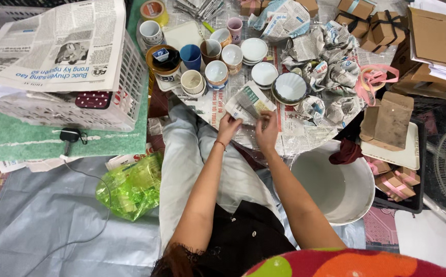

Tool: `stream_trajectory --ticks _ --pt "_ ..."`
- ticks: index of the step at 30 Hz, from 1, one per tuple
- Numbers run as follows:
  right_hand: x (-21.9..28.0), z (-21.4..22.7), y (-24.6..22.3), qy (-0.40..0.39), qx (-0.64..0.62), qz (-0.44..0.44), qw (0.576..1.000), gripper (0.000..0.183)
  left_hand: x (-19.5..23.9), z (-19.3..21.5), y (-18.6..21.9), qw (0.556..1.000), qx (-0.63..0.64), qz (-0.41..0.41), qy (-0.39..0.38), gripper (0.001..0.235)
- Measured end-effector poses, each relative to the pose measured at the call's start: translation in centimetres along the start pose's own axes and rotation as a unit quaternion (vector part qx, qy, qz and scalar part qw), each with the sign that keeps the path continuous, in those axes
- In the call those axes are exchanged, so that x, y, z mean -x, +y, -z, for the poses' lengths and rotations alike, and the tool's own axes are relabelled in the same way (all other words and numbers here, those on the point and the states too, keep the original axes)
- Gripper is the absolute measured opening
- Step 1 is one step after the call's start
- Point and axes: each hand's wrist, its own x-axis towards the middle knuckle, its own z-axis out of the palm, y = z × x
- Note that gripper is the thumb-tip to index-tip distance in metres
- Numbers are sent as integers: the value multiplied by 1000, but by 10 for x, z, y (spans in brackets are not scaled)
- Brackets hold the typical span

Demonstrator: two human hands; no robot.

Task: The person sits on the floor and wraps small ceramic bowls and cups individually in newspaper. They fold the paper around each item and place the wrapped pieces into a pile on the table.

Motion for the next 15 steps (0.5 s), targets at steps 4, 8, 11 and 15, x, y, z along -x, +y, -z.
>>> stream_trajectory --ticks 4,8,11,15 --pt "0 0 7 58 -64 -42 995 35 9 -14 -10 993 -66 -71 61 28" --pt "0 -5 21 52 -85 -59 993 36 24 -25 -4 985 -22 -46 162 47" --pt "4 -8 40 24 -75 -116 990 15 47 -30 10 978 79 -106 163 54" --pt "2 -7 60 73 -75 -90 990 4 85 -45 39 943 -141 -115 278 64"
